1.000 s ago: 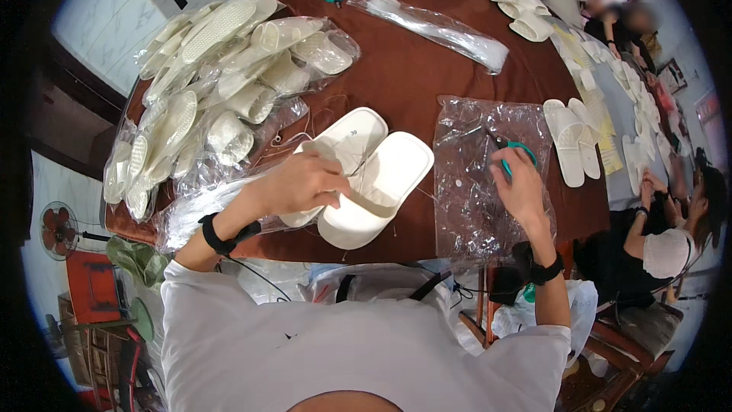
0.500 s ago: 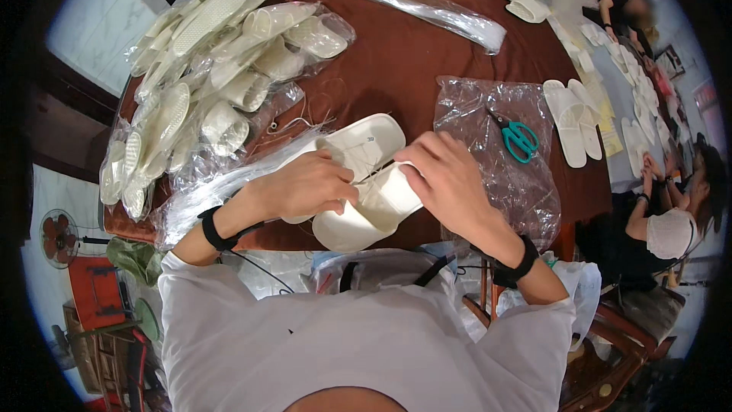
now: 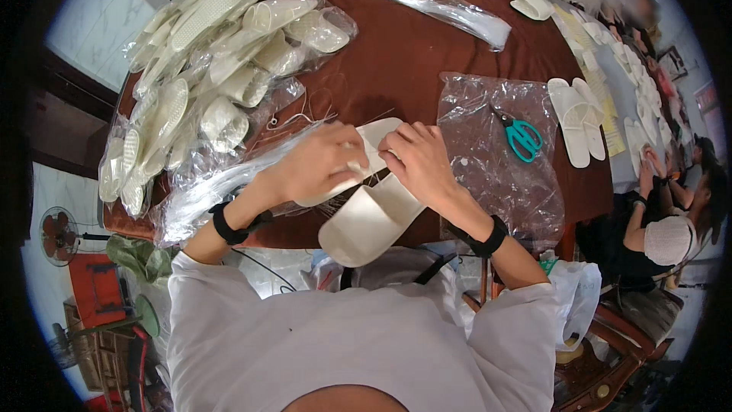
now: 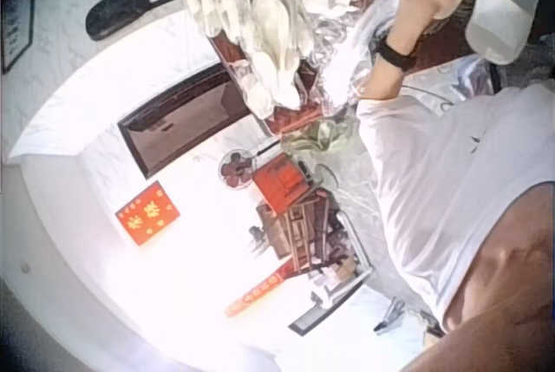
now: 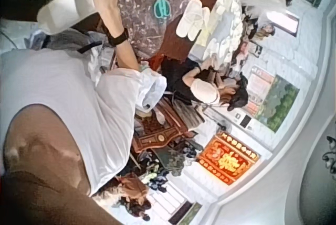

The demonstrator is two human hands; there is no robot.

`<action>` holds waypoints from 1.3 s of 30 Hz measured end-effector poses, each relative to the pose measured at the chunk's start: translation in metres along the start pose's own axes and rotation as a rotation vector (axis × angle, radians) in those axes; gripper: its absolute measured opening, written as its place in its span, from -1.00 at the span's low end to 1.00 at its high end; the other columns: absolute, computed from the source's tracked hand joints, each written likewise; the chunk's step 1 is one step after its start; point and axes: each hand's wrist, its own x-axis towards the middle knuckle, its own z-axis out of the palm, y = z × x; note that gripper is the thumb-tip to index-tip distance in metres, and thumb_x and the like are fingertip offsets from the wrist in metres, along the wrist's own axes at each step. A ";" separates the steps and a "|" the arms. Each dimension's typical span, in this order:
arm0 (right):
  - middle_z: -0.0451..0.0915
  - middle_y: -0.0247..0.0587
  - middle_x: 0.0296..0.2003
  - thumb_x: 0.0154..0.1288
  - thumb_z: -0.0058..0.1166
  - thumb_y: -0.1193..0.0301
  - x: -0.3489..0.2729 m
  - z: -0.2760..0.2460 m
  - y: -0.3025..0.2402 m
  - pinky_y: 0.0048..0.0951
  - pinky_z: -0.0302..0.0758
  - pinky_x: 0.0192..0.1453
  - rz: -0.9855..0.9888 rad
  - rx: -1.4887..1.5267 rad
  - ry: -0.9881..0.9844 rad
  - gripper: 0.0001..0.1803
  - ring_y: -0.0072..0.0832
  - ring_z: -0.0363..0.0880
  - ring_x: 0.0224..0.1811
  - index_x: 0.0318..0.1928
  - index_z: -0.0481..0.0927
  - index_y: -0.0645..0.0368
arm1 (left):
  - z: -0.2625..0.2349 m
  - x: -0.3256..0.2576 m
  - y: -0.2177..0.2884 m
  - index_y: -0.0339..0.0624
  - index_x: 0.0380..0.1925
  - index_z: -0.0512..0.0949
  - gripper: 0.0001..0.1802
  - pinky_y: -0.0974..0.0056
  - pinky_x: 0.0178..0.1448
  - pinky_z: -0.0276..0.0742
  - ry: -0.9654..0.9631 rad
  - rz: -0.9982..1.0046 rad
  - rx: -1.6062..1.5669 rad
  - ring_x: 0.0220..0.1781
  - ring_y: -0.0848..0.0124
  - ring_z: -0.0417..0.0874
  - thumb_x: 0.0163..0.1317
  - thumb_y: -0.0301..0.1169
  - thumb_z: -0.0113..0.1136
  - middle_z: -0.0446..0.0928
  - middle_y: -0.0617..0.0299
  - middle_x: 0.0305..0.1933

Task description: Pairing white slippers using plastic ties and placing them into individual plastic bags.

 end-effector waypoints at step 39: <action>0.59 -0.29 -0.42 0.16 0.17 0.58 -0.018 0.017 -0.007 -0.51 0.50 -0.24 0.415 0.775 0.048 -0.91 -0.58 0.57 -0.36 -0.31 0.54 0.27 | 0.060 0.008 0.041 -0.25 -0.45 0.51 -0.95 0.23 -0.48 0.41 0.537 -0.563 -0.280 -0.57 0.25 0.53 0.07 -0.56 0.18 0.57 0.11 -0.49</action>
